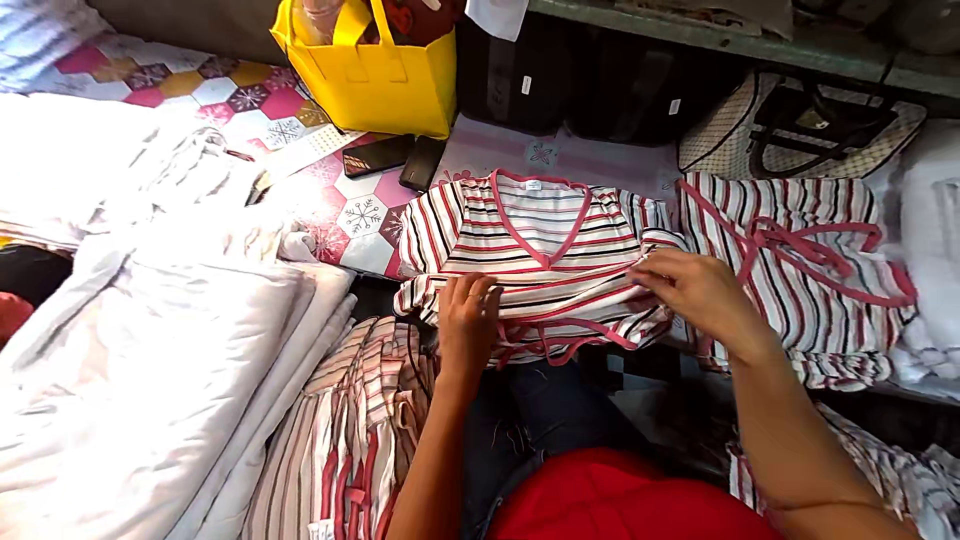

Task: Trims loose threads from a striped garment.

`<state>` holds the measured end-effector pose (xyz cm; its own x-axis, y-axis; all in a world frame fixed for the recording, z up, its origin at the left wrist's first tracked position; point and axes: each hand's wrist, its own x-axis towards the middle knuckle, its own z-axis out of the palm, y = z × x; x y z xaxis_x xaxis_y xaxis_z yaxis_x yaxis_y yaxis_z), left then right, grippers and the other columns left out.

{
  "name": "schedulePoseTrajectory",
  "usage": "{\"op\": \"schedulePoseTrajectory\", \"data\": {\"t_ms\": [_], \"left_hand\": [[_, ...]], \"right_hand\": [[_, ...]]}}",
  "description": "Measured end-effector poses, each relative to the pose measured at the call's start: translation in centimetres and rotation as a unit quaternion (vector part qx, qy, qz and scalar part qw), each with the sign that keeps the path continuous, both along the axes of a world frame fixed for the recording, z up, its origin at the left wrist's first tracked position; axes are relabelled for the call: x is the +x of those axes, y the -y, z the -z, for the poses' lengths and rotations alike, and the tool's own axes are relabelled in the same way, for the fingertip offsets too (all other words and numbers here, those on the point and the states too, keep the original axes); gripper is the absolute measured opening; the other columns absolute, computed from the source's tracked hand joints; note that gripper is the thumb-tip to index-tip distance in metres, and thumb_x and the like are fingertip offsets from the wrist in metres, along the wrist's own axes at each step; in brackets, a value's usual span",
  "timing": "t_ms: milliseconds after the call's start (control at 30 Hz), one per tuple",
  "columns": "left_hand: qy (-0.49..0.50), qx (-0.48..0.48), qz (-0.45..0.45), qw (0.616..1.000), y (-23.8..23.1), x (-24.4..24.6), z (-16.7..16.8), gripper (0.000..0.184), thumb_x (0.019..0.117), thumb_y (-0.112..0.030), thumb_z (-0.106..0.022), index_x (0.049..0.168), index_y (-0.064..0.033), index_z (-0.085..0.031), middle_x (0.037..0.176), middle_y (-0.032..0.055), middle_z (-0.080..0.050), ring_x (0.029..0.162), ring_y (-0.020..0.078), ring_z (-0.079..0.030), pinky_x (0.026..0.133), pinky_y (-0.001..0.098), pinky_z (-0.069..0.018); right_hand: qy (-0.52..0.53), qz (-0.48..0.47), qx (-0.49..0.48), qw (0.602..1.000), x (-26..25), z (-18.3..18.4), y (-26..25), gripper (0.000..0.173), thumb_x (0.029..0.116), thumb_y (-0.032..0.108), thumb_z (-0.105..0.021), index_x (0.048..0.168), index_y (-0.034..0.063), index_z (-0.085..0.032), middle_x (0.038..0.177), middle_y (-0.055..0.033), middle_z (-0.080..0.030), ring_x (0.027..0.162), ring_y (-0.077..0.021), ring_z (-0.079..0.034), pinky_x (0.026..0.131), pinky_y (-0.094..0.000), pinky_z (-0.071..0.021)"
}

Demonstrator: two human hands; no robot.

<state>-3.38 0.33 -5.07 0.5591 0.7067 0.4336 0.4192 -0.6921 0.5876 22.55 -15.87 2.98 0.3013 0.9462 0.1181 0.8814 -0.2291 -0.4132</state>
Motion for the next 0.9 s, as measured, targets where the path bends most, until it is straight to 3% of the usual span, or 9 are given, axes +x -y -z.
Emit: {"op": "schedulePoseTrajectory", "data": {"t_ms": [100,200,267,367,567,667,733,833,900], "left_hand": [[-0.072,-0.095,0.096,0.988,-1.0,2.9,1.3,0.032,0.0986,-0.019,-0.066,0.125,-0.002,-0.07,0.126,0.019,-0.069,0.121,0.0387,-0.063,0.103,0.0607,-0.0443],[-0.116,-0.117,0.111,0.98,-1.2,3.3,2.7,0.025,0.1014,-0.013,-0.057,0.112,-0.0027,-0.077,0.113,0.0182,-0.073,0.113,0.0381,-0.066,0.1,0.0607,-0.0439],[-0.08,-0.127,0.077,0.986,-1.1,2.8,2.7,0.026,0.1024,-0.013,-0.055,0.105,0.0025,-0.076,0.105,0.0205,-0.073,0.107,0.039,-0.068,0.098,0.0584,-0.0489],[-0.038,-0.124,0.03,0.991,-1.1,3.7,2.0,0.026,0.1023,-0.014,-0.057,0.107,0.0044,-0.075,0.103,0.0209,-0.073,0.1,0.0364,-0.071,0.092,0.0526,-0.055],[0.017,-0.102,0.079,0.991,0.6,7.6,1.4,0.024,0.0964,-0.016,-0.068,0.106,0.0045,-0.074,0.106,0.0215,-0.07,0.096,0.0337,-0.07,0.086,0.0463,-0.0574],[0.111,0.002,0.084,0.99,3.8,5.4,2.5,0.014,0.0955,-0.011,-0.066,0.097,-0.0008,-0.076,0.092,0.0152,-0.072,0.086,0.0245,-0.071,0.078,0.0351,-0.0594],[0.139,0.024,0.055,0.989,6.0,2.0,4.3,0.014,0.0961,-0.011,-0.063,0.099,-0.002,-0.074,0.09,0.0135,-0.07,0.082,0.0198,-0.069,0.075,0.0298,-0.0577],[0.136,-0.112,-0.047,0.983,8.4,-3.3,6.8,0.018,0.0921,-0.005,-0.059,0.097,0.004,-0.073,0.088,0.0112,-0.073,0.078,0.0105,-0.069,0.074,0.024,-0.0572],[0.159,-0.333,-0.106,0.923,9.7,-4.8,6.5,0.021,0.0945,-0.004,-0.054,0.102,0.0057,-0.071,0.084,0.003,-0.073,0.069,0.0022,-0.067,0.065,0.0199,-0.0567]], "right_hand": [[0.013,0.007,-0.002,1.0,0.5,2.7,-3.0,0.02,0.0988,0.012,-0.067,0.115,0.0065,-0.077,0.117,-0.0145,-0.073,0.1,-0.0361,-0.072,0.082,-0.061,-0.0554],[0.007,0.052,-0.17,0.984,1.1,3.6,-2.1,0.028,0.1051,0.02,-0.057,0.125,0.0076,-0.073,0.123,-0.0202,-0.07,0.112,-0.044,-0.067,0.093,-0.0674,-0.0481],[-0.012,0.056,-0.204,0.977,0.9,3.1,-0.3,0.029,0.1056,0.02,-0.055,0.124,0.0064,-0.073,0.124,-0.0203,-0.07,0.113,-0.0436,-0.066,0.094,-0.0672,-0.0481],[-0.022,0.043,-0.201,0.978,0.1,1.8,0.7,0.027,0.1038,0.018,-0.058,0.121,0.0073,-0.075,0.122,-0.0182,-0.071,0.11,-0.0419,-0.068,0.09,-0.0672,-0.0492],[-0.024,0.037,-0.046,0.998,-1.0,1.3,-3.9,0.022,0.1016,0.012,-0.062,0.117,0.0018,-0.075,0.119,-0.0179,-0.071,0.102,-0.0389,-0.07,0.086,-0.0617,-0.0532],[-0.057,-0.026,0.052,0.997,-3.2,2.9,-4.7,0.018,0.0985,0.011,-0.065,0.11,0.0031,-0.077,0.11,-0.0132,-0.073,0.091,-0.0277,-0.072,0.078,-0.0493,-0.0591],[-0.105,-0.081,0.107,0.985,-5.4,4.1,-3.6,0.017,0.0979,0.015,-0.065,0.104,0.005,-0.078,0.104,-0.0093,-0.074,0.087,-0.0179,-0.072,0.076,-0.0363,-0.0605],[-0.121,-0.148,0.151,0.97,-8.3,7.2,-1.4,0.016,0.095,0.02,-0.071,0.097,0.0052,-0.077,0.09,-0.0102,-0.071,0.074,-0.0153,-0.068,0.063,-0.0293,-0.0564],[-0.048,-0.161,0.137,0.976,-9.4,9.5,-0.8,0.021,0.0908,0.027,-0.074,0.1,0.008,-0.076,0.083,-0.0098,-0.069,0.065,-0.0202,-0.067,0.053,-0.0344,-0.0526]]}}
